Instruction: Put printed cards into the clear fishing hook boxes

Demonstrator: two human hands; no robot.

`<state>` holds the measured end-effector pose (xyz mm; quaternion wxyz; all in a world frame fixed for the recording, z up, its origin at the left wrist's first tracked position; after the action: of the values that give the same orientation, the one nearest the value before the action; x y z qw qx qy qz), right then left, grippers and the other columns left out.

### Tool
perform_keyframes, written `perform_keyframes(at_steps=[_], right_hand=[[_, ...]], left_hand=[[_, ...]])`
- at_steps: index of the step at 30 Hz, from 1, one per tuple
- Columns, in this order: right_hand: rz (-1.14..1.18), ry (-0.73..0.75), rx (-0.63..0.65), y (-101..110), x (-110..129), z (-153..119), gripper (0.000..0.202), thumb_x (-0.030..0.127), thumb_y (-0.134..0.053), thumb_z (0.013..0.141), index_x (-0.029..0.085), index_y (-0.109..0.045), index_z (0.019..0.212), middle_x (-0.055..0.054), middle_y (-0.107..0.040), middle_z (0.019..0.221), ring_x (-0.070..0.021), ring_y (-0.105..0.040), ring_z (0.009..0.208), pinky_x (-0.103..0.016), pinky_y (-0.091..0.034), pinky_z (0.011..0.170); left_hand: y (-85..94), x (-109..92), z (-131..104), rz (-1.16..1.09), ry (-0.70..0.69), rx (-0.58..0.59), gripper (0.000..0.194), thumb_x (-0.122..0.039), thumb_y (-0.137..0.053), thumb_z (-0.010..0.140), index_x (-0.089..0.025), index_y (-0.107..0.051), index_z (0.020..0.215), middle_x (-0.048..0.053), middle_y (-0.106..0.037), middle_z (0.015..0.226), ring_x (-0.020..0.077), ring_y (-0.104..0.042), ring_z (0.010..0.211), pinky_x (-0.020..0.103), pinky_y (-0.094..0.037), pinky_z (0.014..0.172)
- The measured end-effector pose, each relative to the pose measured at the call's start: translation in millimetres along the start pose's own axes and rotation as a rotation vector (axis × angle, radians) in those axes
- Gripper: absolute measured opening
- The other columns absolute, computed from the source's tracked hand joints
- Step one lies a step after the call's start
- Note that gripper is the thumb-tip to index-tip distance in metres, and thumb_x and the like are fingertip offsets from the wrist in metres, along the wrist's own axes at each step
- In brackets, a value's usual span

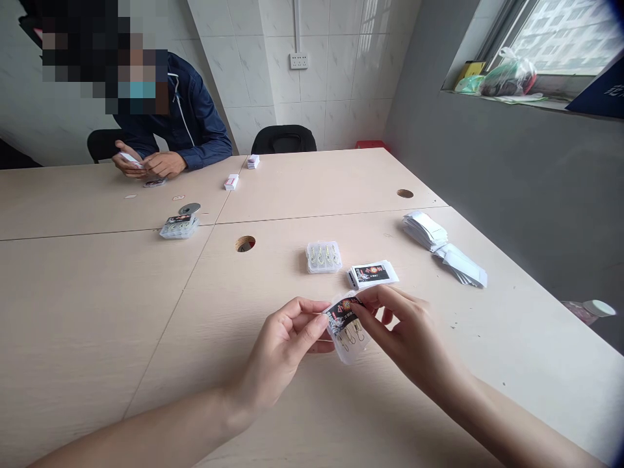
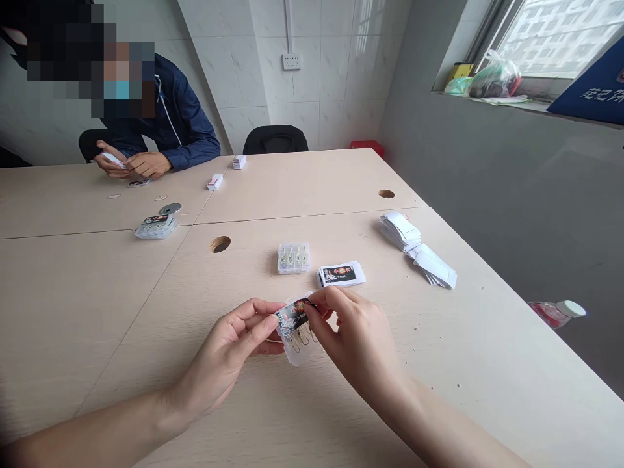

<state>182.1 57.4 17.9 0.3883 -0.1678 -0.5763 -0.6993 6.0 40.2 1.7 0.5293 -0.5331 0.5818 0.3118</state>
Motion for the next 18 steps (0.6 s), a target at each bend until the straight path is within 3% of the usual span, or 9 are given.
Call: perform_keyframes(at_steps=[18], right_hand=[[0.000, -0.018, 0.003, 1.7, 1.5, -0.9, 0.010, 0.031, -0.057, 0.088, 0.023, -0.062, 0.085, 0.001, -0.066, 0.074, -0.0127, -0.057, 0.062, -0.026, -0.044, 0.057]], left_hand=[[0.6, 0.2, 0.0, -0.011, -0.002, -0.012, 0.023, -0.036, -0.057, 0.090, -0.019, -0.061, 0.105, 0.007, -0.071, 0.106, 0.0190, -0.066, 0.093, 0.035, -0.056, 0.083]])
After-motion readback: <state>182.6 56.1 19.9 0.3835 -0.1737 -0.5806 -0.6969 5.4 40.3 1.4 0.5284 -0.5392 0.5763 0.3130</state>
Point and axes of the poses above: each hand's wrist, its own z-axis towards the middle knuckle, its own y-axis out of the back of the hand, x = y × z, the point moved 3 cm from there along z, towards the middle knuckle
